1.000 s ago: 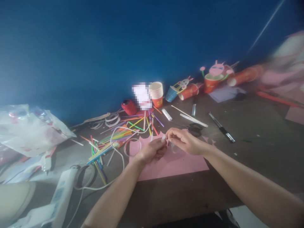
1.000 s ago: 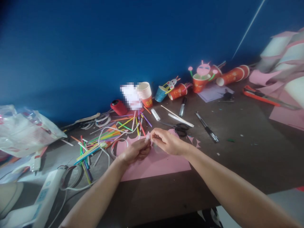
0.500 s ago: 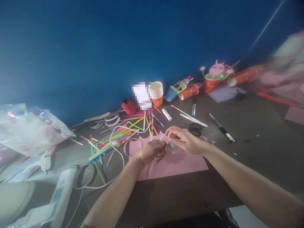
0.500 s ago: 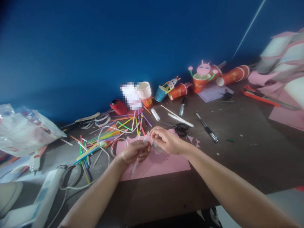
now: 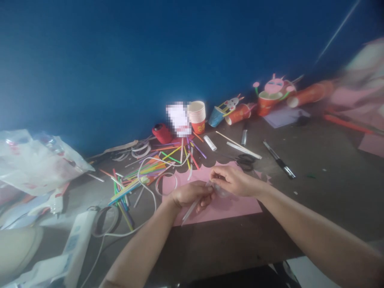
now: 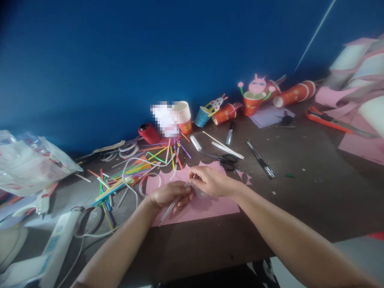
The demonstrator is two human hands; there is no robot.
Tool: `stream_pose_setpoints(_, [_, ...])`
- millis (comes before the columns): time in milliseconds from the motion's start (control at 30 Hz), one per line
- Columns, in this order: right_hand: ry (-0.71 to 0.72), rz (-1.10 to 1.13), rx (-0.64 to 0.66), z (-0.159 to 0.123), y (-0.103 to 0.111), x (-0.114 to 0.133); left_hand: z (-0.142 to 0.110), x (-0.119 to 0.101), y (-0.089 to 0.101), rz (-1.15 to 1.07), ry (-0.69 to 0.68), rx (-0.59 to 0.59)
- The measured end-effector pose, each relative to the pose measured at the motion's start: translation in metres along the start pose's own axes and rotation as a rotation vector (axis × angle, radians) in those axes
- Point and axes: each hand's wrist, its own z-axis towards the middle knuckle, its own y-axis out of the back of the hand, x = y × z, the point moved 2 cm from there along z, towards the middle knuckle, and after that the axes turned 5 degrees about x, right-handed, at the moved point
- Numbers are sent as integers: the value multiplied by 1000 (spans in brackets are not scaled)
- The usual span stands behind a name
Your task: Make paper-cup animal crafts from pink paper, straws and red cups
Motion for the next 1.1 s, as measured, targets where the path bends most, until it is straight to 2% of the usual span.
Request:
stream_pose_setpoints(167, [-1, -73, -30, 0, 0, 2, 3, 3, 0, -17, 2, -34])
stream_pose_setpoints(467, [2, -100, -61, 1, 1, -2, 3, -5, 1, -76, -95, -84])
stream_pose_setpoints(733, [0, -95, -61, 0, 3, -1, 2, -7, 2, -27, -148, -118])
stream_pose_setpoints(933, [-63, -20, -132, -2, 6, -7, 3, -7, 3, -28, -188, -241])
stream_pose_setpoints(1100, [-52, 15, -198, -2, 8, -12, 4, -9, 6, -67, -234, -291])
